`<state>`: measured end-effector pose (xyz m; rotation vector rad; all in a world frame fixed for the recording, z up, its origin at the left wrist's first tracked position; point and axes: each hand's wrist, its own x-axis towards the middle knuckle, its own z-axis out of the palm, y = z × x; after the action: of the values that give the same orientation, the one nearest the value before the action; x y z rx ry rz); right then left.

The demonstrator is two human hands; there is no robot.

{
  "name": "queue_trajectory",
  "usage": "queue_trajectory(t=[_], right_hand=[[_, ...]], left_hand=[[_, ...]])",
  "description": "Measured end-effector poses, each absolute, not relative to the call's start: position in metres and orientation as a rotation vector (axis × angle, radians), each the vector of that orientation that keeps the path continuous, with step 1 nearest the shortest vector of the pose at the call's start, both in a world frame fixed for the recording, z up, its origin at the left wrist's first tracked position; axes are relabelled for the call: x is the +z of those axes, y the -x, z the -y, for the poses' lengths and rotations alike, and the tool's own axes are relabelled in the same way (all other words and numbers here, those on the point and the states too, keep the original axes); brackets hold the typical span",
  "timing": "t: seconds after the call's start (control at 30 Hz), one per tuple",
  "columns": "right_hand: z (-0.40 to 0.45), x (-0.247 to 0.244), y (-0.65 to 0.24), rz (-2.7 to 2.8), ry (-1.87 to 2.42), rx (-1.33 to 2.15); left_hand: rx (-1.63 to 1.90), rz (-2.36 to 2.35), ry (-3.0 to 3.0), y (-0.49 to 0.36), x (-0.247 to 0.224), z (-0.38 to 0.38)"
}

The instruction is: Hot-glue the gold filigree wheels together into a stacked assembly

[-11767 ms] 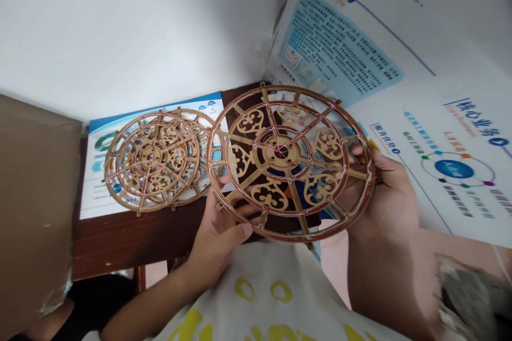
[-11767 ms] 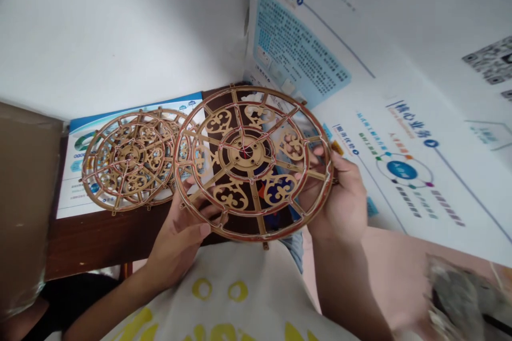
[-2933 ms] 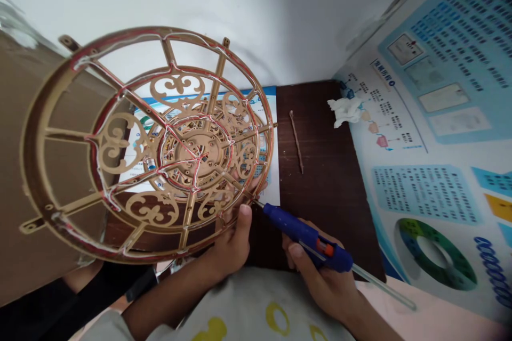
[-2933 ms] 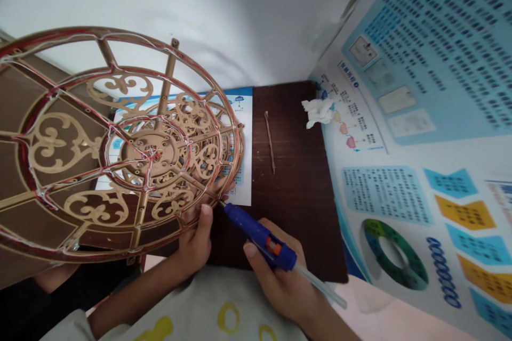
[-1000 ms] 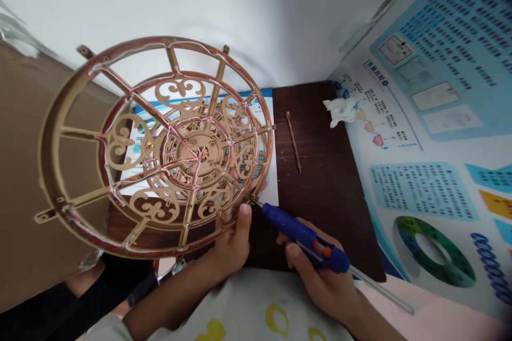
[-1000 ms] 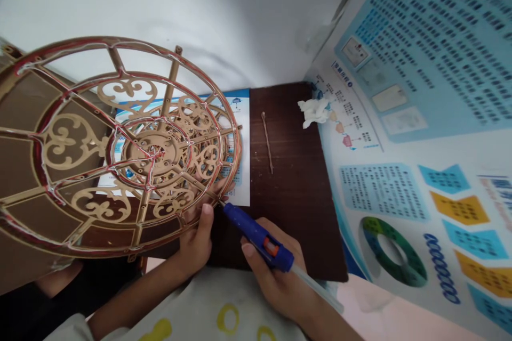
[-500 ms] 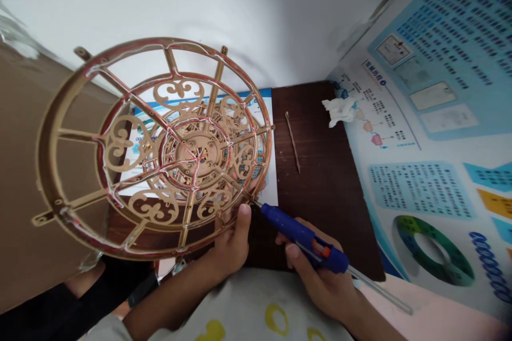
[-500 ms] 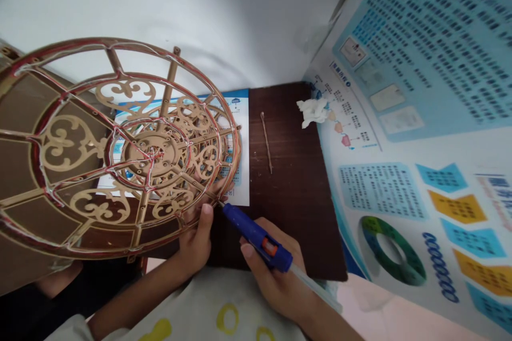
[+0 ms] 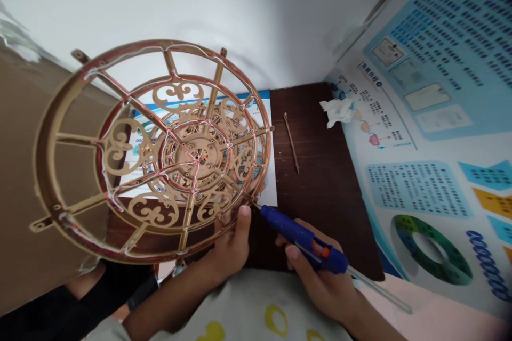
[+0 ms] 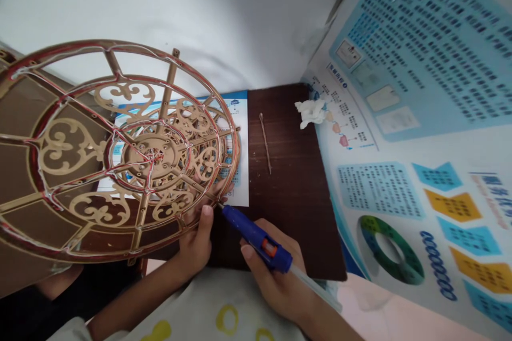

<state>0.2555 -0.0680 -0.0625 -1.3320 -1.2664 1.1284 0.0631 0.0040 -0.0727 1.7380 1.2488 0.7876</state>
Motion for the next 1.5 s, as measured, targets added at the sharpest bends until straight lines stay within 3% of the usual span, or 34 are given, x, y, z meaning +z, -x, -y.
queue_trajectory(t=[0.57,0.8,1.0,1.13,1.33,1.5], right_hand=[[0.077,-0.077,-0.253,1.072,1.368,1.269],[0.117,-0.095,-0.29,0.838,1.614,1.026],[0.111,-0.06,-0.329,1.217,2.126,0.686],[0.096,-0.045,-0.331,1.464,2.167,0.744],[0.105,-0.061,-0.355,1.795,2.033,0.501],[0.09,-0.053,-0.365,1.629,2.27,0.926]], left_hand=[[0.863,-1.291,-1.721,-0.07,-0.068,-0.006],[1.027,-1.364,-1.423,-0.074,-0.082,-0.004],[1.107,-1.257,-1.499,-0.074,-0.071,-0.006],[1.173,-1.132,-1.377,-0.077,-0.065,-0.005],[1.198,-1.017,-1.287,-0.077,-0.062,0.001],[1.191,-0.905,-1.09,-0.08,-0.049,0.014]])
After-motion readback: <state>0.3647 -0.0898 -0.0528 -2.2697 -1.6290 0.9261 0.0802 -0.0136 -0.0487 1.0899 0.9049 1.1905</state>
